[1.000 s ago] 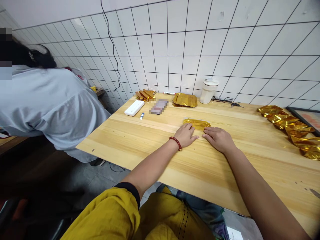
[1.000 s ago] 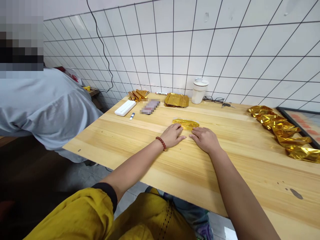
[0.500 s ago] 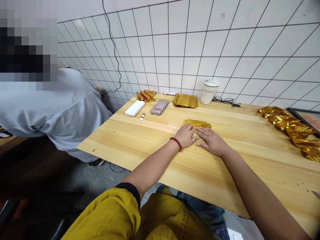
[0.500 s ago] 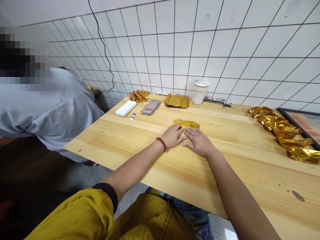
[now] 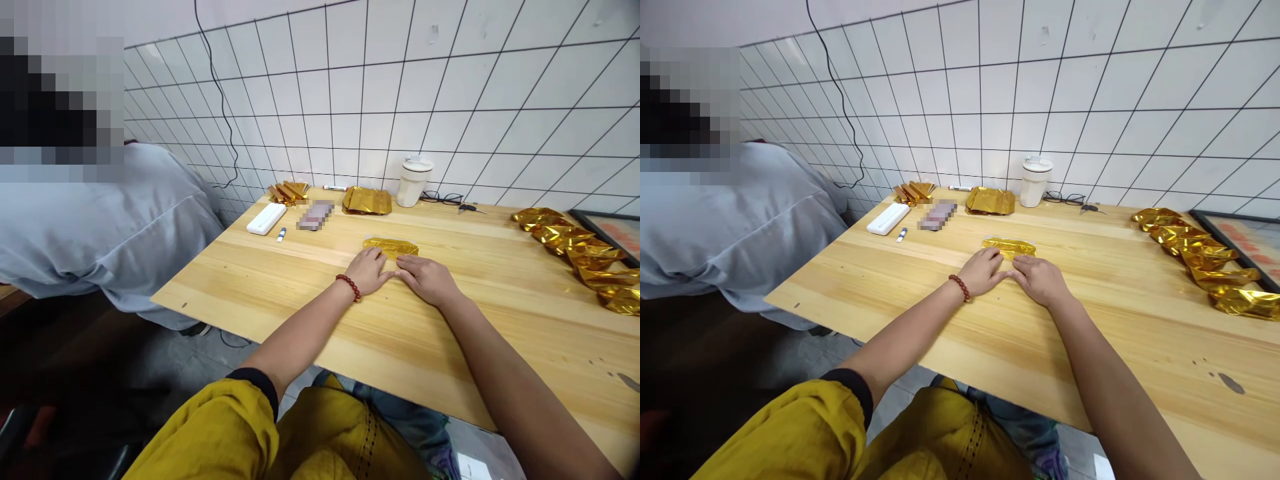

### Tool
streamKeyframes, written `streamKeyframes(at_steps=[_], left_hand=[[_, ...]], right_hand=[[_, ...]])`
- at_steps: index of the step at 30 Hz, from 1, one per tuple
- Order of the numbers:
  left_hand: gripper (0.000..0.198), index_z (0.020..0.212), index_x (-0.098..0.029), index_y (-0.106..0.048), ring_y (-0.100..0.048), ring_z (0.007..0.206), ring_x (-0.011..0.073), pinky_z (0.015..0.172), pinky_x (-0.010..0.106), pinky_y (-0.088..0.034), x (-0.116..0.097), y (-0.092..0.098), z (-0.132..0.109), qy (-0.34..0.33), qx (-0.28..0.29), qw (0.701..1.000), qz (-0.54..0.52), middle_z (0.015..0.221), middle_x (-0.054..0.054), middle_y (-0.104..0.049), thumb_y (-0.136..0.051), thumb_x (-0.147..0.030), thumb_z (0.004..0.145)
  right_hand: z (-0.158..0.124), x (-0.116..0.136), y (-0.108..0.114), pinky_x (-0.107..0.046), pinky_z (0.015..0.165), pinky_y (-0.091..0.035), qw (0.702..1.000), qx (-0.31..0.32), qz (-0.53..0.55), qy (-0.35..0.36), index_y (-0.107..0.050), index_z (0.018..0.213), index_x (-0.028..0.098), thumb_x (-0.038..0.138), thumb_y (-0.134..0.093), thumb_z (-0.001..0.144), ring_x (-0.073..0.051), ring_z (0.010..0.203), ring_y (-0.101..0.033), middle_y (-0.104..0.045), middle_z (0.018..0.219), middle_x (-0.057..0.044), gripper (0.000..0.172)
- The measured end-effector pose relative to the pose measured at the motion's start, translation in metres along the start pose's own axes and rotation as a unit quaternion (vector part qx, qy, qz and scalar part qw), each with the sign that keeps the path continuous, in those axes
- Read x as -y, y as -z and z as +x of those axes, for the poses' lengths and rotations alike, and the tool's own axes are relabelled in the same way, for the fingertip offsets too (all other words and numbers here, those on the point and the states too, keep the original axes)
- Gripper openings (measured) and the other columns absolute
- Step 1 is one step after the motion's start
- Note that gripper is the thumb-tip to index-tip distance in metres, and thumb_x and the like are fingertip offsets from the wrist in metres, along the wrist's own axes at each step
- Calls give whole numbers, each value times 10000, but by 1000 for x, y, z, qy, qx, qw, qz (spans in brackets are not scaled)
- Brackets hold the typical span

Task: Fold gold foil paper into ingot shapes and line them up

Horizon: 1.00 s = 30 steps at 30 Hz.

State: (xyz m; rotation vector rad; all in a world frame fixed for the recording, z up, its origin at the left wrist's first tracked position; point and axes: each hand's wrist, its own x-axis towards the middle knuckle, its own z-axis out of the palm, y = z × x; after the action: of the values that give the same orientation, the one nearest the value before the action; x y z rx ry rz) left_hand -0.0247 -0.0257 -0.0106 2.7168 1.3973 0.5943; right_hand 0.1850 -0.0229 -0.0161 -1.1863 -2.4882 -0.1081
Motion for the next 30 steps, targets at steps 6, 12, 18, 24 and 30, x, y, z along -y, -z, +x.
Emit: streamKeyframes(at_steps=[6,12,18,24,30], left_hand=[[382,1139,-151,-612,-527,1223,289,1087,444,-426,3,0,-1,-3,-1,1000,0,1285,150,-579,-545,-471,942],[391,1152,-142,-603,-521,1239,293,1095,434,-421,2,0,0,1,5,1000,4,1297,153,-574,-559,-465,936],[383,1132,-133,-608,-526,1235,289,1102,431,-415,0,-2,2,-1,6,1000,1,1289,160,-574,-570,-457,933],[390,1155,-142,-608,-520,1234,290,1095,445,-416,-1,-3,2,-3,5,1000,-4,1283,161,-578,-528,-463,950],[409,1190,-143,-603,-515,1235,299,1096,460,-414,-1,-2,2,1,7,1000,-16,1288,165,-574,-526,-463,946]], right_hand=[[-2,3,11,-355,816,-554,995,0,-11,-98,-763,1043,291,493,-379,1002,-240,1105,-676,-746,1159,-20,436],[-5,-1,17,-328,659,-492,985,-11,-46,-167,-772,973,288,516,-371,994,-245,929,-714,-771,1077,-16,461],[-7,-16,7,-400,846,-529,990,-72,-25,-117,-734,1130,227,496,-369,994,-274,1029,-692,-751,1124,-92,473],[-4,-18,-13,-541,1116,-390,998,3,26,62,-512,1433,158,601,-430,952,-331,1375,-456,-511,1473,-159,659],[-1,-12,-15,-552,1127,-386,995,56,45,75,-469,1467,172,577,-414,971,-315,1390,-441,-494,1486,-148,643]])
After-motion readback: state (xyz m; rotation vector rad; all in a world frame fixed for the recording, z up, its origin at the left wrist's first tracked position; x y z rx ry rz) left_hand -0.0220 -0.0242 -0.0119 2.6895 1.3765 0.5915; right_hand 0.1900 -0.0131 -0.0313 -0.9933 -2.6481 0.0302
